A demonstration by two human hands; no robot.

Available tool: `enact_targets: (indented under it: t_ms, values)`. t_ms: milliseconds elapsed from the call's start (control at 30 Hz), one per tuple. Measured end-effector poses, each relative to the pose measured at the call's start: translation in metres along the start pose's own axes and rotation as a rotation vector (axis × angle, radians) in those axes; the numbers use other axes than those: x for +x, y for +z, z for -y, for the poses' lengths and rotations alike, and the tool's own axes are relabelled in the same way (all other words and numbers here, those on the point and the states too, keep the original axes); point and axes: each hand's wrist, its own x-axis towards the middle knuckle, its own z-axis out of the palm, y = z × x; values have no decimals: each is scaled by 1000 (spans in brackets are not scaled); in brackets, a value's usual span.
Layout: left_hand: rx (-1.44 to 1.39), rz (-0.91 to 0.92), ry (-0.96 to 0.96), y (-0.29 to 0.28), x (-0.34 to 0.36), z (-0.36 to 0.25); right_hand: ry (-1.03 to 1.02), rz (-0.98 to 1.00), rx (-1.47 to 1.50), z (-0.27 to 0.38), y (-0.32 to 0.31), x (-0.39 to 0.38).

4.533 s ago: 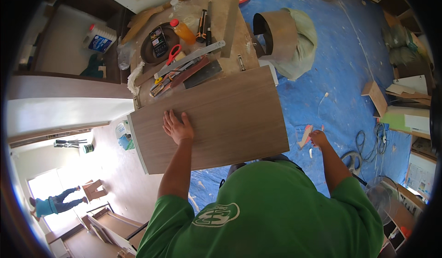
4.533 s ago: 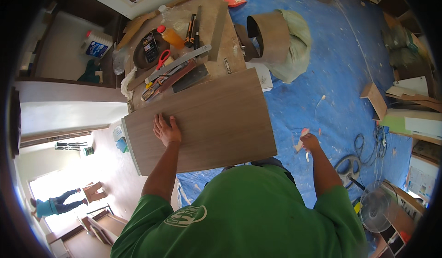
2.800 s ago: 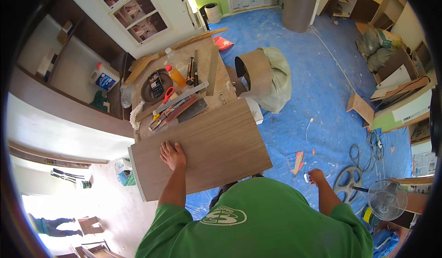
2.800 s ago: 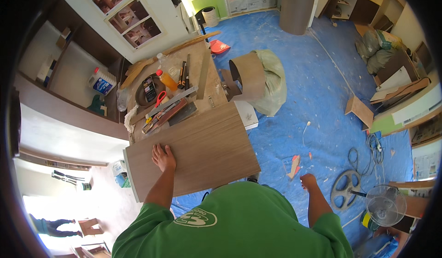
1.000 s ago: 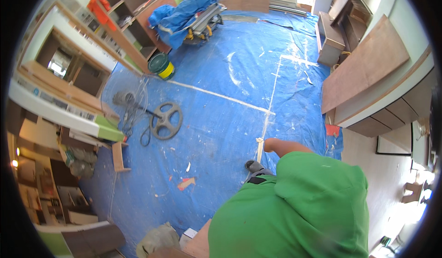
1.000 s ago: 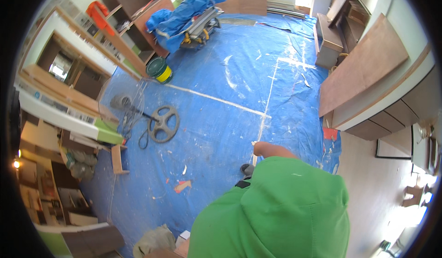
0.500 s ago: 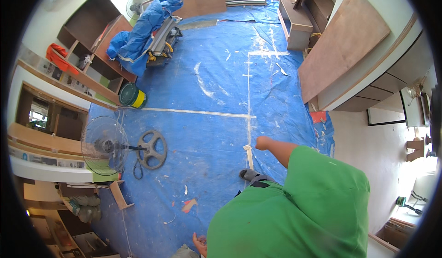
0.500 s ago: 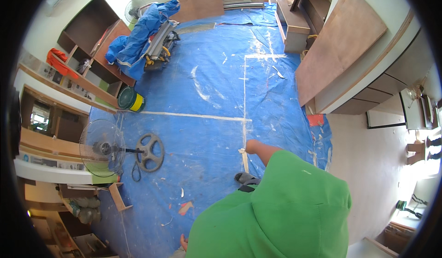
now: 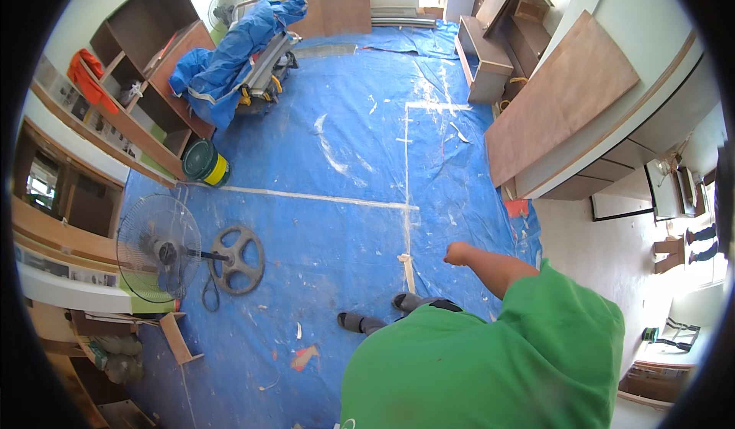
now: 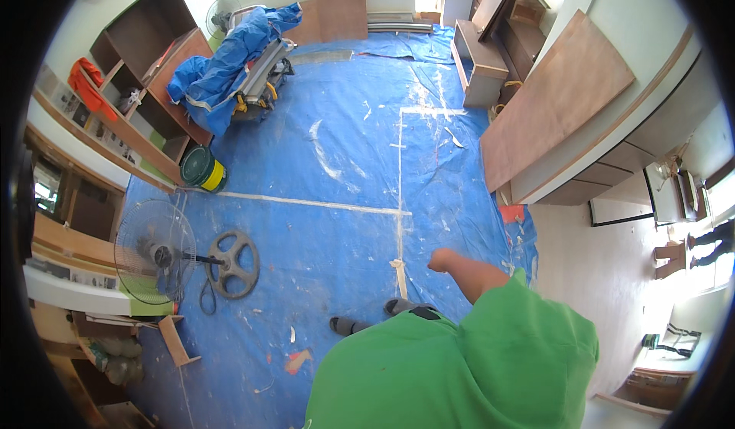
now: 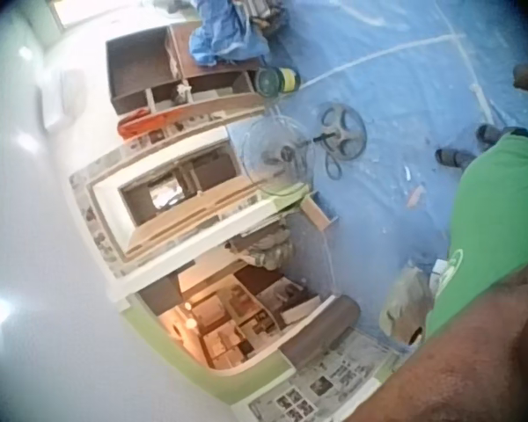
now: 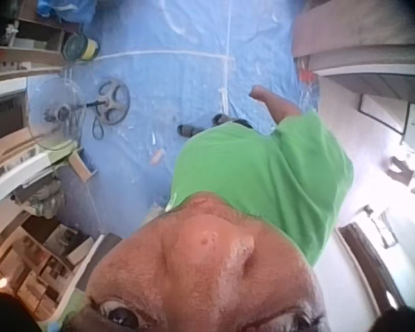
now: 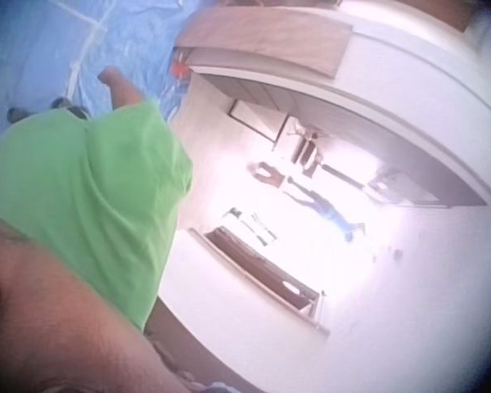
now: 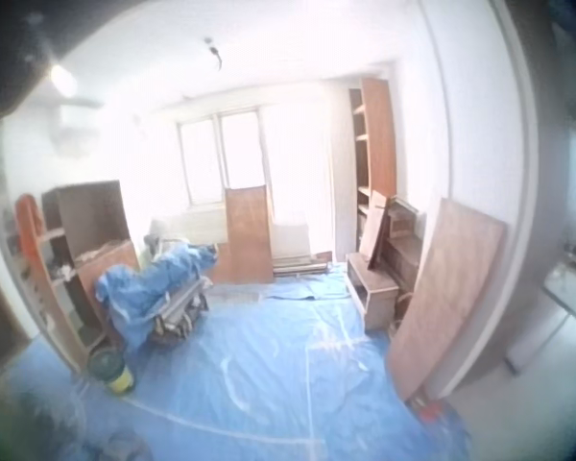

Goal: The person applies edge banding to a wooden cabinet door using a utility knife and a metal straightedge. They trim excess material along the edges, then press the banding into place and smooth it down by hand.

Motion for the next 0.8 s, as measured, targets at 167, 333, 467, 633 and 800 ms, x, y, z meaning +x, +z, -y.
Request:
enact_targets:
  t_ms: [167, 333, 467, 633, 800]
  values:
    - [-24, 33, -23, -43, 49, -9, -163, -204, 0, 73, -14, 23]
    - [-58, 5, -32, -110, 79, -7, -222, -294, 106, 159, -34, 21]
    - [-121, 0, 22, -155, 108, -11, -251, -297, 119, 194, -36, 13]
    - [-265, -13, 8, -166, 148, -59, -227, -250, 8, 178, -29, 18]
    - [-258, 17, 229, -159, 197, -105, -40, -128, 5, 139, -31, 43]
